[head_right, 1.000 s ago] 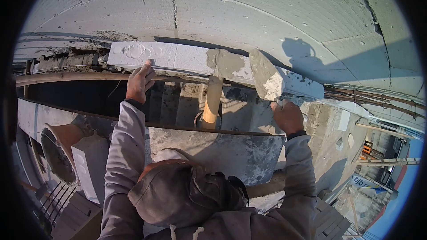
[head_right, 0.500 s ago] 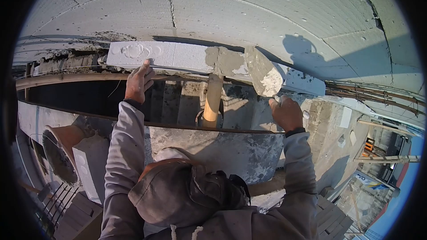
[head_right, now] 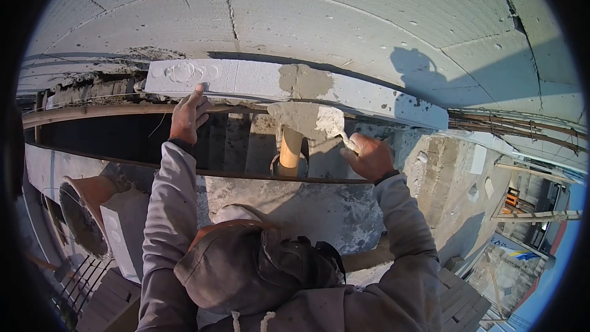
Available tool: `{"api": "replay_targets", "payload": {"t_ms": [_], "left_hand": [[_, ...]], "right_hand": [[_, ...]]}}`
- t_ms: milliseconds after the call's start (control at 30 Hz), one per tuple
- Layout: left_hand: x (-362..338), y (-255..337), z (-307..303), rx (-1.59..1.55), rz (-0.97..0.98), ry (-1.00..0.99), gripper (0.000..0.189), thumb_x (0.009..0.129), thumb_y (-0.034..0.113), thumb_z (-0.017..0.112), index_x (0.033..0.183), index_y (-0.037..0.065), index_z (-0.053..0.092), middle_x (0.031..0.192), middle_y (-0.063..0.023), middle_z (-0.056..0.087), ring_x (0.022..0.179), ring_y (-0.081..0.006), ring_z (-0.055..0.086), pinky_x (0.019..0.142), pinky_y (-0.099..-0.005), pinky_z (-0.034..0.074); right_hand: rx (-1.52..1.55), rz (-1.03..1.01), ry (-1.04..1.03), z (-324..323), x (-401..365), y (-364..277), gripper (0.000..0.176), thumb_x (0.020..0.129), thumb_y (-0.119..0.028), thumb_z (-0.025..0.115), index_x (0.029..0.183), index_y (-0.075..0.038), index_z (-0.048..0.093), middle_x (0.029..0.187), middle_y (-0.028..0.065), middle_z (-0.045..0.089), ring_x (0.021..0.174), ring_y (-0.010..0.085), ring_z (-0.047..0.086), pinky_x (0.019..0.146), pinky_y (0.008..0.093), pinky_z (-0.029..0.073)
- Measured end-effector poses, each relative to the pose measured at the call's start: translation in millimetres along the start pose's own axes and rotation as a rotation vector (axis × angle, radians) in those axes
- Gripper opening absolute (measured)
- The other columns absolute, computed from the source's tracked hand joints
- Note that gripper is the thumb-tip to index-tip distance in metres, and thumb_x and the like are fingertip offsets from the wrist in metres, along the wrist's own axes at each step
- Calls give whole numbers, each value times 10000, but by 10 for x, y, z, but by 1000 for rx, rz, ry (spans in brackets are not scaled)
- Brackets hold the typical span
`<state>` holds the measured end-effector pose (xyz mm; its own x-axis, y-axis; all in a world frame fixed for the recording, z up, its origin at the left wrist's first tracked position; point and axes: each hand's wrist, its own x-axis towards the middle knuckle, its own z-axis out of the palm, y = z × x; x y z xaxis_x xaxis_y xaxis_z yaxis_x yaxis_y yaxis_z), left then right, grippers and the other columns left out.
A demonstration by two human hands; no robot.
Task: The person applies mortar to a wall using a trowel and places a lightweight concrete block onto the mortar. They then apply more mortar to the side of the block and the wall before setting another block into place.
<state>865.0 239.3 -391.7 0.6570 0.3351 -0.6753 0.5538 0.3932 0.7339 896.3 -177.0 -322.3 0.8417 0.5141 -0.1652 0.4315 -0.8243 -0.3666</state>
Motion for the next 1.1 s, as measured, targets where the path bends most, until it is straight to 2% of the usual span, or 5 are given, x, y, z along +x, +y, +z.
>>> {"api": "replay_targets", "payload": {"t_ms": [433,500,833,933,1100], "left_hand": [[18,-33,-19,-12,7,-7,792,841,556,625,1380,13,418,1390,-208,436,1289,-317,442,1060,-452,316],[29,-41,-13,-11,13,-5,801,837,563,627,1380,12,415,1385,-217,436,1287,-326,442,1056,-458,320],[-18,-77,28,-38,35,-10,819,833,574,625,1385,13,400,1370,-231,446,1272,-334,460,1048,-462,333],[-97,-53,68,-24,29,-18,815,835,577,620,1384,15,401,1366,-231,450,1264,-331,470,1047,-460,334],[-125,-38,70,-23,5,-17,810,837,574,616,1385,16,401,1370,-232,449,1263,-327,472,1043,-448,341]], "right_hand": [[-96,5,140,604,30,301,388,805,-372,639,929,-5,615,867,218,652,805,395,635,733,472,511],[-249,265,-160,562,45,217,385,809,-356,639,976,-11,615,876,217,655,802,397,638,727,475,513],[-195,303,-155,337,-344,225,399,809,-360,639,998,-10,625,926,213,653,869,386,628,764,459,500],[-122,202,-63,288,-380,164,399,799,-376,651,956,-10,644,843,214,649,797,385,632,717,457,497],[110,222,-273,-58,-135,-143,441,782,-444,658,833,-6,640,639,203,591,652,387,610,610,451,471]]}}
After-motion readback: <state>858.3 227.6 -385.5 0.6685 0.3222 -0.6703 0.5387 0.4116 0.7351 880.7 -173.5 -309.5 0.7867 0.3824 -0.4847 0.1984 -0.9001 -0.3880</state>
